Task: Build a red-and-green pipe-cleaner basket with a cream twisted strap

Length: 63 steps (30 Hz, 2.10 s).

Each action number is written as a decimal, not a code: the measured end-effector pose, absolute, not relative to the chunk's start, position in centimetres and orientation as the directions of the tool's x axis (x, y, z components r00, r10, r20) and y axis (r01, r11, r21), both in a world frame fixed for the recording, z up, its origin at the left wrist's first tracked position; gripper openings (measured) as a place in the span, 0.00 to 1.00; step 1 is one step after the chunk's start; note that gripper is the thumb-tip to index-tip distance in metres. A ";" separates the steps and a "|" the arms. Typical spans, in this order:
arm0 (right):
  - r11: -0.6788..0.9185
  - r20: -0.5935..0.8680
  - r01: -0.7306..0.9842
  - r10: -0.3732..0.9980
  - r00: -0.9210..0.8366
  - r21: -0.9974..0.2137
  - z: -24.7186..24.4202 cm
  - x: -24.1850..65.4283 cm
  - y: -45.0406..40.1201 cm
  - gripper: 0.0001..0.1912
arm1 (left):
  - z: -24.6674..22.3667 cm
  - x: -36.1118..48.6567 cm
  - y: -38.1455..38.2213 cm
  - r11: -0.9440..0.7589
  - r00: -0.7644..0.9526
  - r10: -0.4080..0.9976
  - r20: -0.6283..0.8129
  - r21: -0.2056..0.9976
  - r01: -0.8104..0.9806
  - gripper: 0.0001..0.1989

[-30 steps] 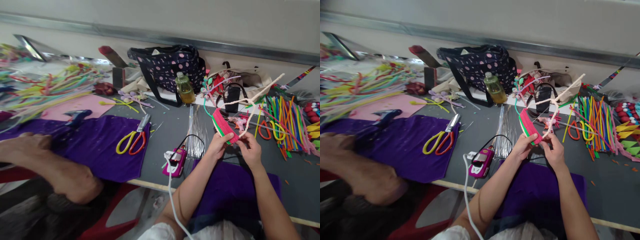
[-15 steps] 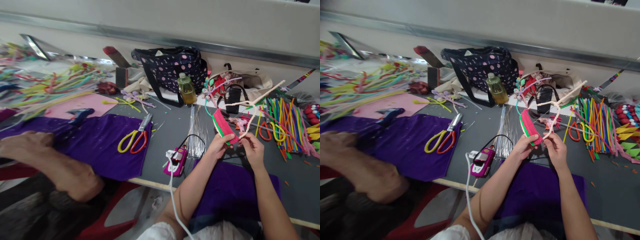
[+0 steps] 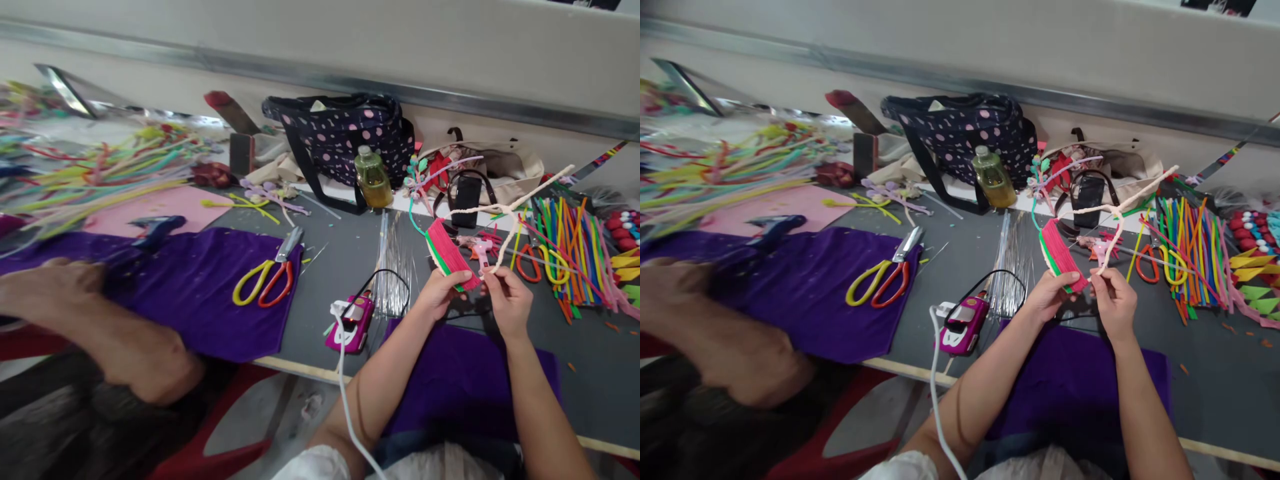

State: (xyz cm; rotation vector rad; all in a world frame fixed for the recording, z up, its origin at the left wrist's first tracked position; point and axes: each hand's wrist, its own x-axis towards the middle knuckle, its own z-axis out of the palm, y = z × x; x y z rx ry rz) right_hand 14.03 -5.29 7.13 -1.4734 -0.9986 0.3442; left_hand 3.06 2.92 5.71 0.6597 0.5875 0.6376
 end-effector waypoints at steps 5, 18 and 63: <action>0.132 0.294 0.304 0.758 0.582 -0.944 7.4 14.1 -5.3 0.08 | 5.6 3.2 2.6 0.587 0.630 0.728 -0.273 0.723 -0.365 0.17; 0.118 0.193 0.172 0.821 0.537 -0.978 7.1 14.6 -5.3 0.12 | 6.3 2.5 2.8 0.577 0.727 0.654 -0.210 0.761 -0.298 0.17; 0.111 0.177 0.199 0.918 0.354 -0.974 9.6 14.6 -1.5 0.16 | 5.9 1.9 4.2 0.744 0.634 0.665 -0.396 0.430 -0.512 0.10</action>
